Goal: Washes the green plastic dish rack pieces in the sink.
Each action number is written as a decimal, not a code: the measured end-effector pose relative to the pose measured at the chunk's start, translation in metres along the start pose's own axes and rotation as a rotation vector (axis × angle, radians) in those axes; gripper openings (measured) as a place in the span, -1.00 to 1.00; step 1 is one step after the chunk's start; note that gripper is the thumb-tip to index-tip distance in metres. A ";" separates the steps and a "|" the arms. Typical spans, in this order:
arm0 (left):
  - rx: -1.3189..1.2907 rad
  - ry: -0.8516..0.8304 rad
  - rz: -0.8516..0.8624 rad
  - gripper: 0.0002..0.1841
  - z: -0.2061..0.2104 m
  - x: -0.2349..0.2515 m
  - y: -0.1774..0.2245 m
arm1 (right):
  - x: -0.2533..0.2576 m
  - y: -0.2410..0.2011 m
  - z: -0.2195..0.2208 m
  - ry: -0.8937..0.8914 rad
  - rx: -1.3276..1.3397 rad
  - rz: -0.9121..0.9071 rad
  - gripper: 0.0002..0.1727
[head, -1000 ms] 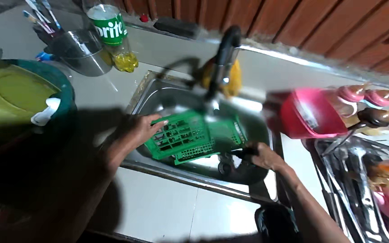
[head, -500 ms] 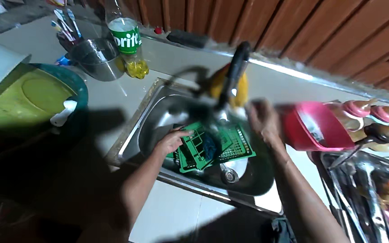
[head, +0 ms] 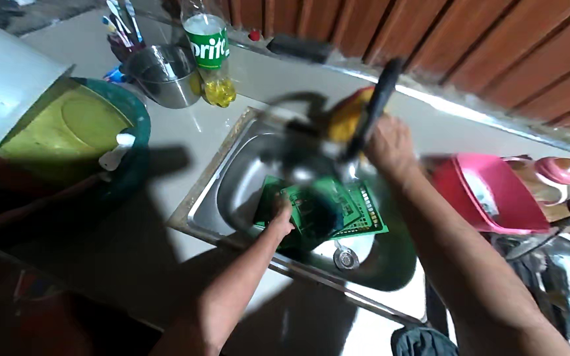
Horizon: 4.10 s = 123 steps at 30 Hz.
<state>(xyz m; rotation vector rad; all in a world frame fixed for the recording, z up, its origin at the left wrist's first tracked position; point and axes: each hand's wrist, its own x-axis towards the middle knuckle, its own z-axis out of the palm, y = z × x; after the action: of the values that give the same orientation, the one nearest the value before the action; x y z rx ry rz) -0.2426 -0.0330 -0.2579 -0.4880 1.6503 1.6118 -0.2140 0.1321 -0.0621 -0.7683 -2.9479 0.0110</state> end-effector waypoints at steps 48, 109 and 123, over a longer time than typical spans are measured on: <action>-0.015 -0.074 0.042 -0.39 -0.009 0.044 0.005 | -0.112 0.005 0.207 -0.418 0.552 -0.358 -0.59; -0.144 -0.230 0.241 -0.35 0.000 -0.001 0.018 | -0.033 -0.070 0.192 0.041 0.885 0.029 -0.60; -0.101 -0.639 0.049 -0.43 -0.027 -0.011 0.031 | 0.009 -0.004 0.188 0.038 0.647 0.126 -0.49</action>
<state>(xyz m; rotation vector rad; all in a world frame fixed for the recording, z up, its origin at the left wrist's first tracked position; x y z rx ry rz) -0.2652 -0.0576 -0.2312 0.0322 1.1089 1.6637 -0.2416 0.1365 -0.2481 -0.8160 -2.5872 0.8907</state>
